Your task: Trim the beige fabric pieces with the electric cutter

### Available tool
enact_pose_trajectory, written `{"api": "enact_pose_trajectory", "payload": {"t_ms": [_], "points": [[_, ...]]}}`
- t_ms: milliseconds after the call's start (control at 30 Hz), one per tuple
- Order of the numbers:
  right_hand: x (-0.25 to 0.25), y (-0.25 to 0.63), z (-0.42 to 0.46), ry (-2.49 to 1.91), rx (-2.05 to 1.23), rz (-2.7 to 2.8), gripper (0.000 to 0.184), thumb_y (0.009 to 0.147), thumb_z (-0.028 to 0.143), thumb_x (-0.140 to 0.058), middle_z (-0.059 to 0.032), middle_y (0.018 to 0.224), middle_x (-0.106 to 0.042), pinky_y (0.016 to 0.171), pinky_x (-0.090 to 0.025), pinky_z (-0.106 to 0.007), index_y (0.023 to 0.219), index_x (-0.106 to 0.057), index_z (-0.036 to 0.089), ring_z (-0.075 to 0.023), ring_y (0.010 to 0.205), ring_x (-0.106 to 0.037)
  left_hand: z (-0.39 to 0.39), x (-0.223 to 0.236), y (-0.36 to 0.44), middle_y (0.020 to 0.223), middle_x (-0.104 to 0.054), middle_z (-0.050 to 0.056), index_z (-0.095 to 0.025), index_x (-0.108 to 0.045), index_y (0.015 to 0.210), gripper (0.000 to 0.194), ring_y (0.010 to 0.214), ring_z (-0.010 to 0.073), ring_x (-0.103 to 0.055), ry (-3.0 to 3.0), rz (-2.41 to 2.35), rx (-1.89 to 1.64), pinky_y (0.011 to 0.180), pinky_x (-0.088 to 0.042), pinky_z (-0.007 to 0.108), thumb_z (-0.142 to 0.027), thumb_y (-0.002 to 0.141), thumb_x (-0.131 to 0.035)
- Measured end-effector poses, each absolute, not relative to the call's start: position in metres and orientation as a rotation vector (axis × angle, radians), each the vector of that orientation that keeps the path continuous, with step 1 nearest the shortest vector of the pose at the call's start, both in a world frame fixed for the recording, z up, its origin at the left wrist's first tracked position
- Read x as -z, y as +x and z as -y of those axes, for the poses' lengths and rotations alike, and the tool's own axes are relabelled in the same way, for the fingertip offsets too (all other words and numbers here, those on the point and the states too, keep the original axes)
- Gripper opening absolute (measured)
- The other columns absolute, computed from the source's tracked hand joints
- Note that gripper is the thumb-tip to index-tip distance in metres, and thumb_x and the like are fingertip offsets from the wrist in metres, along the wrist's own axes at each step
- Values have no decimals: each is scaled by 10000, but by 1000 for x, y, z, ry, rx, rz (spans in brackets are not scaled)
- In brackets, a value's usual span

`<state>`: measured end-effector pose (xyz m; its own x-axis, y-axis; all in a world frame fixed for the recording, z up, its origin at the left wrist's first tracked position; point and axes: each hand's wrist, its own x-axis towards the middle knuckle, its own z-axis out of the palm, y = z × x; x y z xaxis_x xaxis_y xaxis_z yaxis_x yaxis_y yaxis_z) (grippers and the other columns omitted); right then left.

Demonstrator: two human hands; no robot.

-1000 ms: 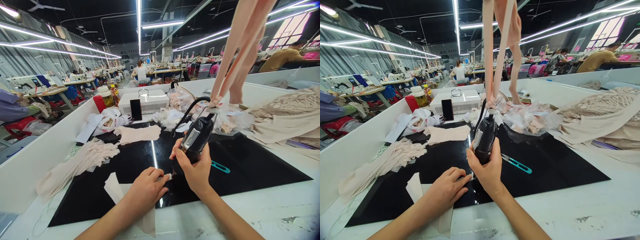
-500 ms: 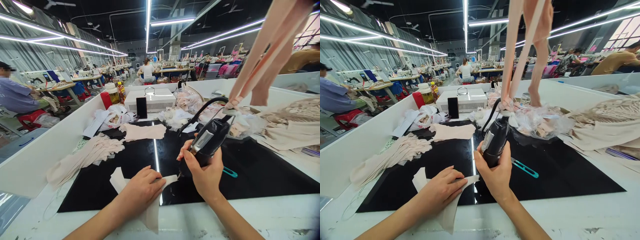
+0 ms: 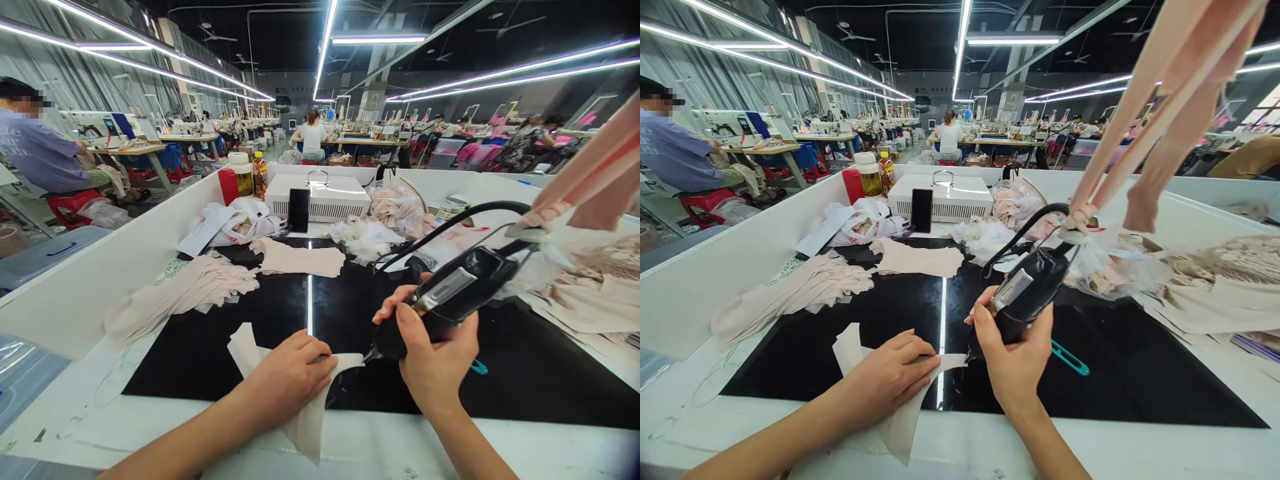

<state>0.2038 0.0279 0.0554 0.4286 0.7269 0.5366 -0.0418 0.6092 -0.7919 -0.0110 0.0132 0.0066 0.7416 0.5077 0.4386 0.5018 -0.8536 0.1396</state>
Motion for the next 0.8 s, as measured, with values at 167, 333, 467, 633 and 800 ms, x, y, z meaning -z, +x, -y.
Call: {"api": "enact_pose_trajectory", "payload": {"t_ms": [167,333,467,633,800], "points": [[-58,190,-34,-747,-586,1024,381,906,311,-879,38,874,-708,596,-624,-333,1167,-601,294,-154,621,-671,-14,-4,-10,1095,-731,84,-144,-736,1185,191,984,195,-709,2924,-853,-781,1064,-625,397,-191,1146,-555],[-55,180,-37,-742,-616,1044,350,899,289,-876,18,874,-707,555,-609,-323,1120,-605,298,-164,625,-670,-13,-4,-10,1116,-736,85,-138,-739,1233,191,1029,207,-708,2898,-854,-775,1070,-625,396,-192,1135,-584],[-53,179,-37,-724,-624,1053,377,913,247,-853,30,880,-713,553,-604,-312,1192,-604,300,-158,628,-677,-13,-5,-9,1120,-738,81,-142,-747,1220,198,1020,202,-702,2886,-851,-800,1056,-632,383,-198,1140,-575],[-55,185,-37,-742,-620,1055,307,933,254,-848,41,885,-720,582,-604,-303,1127,-613,290,-142,632,-680,-13,-4,-9,1118,-730,87,-123,-746,1217,195,1025,221,-695,2878,-845,-804,1040,-640,397,-190,1129,-586],[-56,194,-39,-739,-575,1009,416,908,308,-898,51,869,-715,606,-610,-318,1214,-617,288,-141,628,-674,-12,-4,-9,1133,-729,82,-139,-738,1217,182,1054,216,-698,2863,-858,-796,1079,-620,395,-202,1136,-587]]}}
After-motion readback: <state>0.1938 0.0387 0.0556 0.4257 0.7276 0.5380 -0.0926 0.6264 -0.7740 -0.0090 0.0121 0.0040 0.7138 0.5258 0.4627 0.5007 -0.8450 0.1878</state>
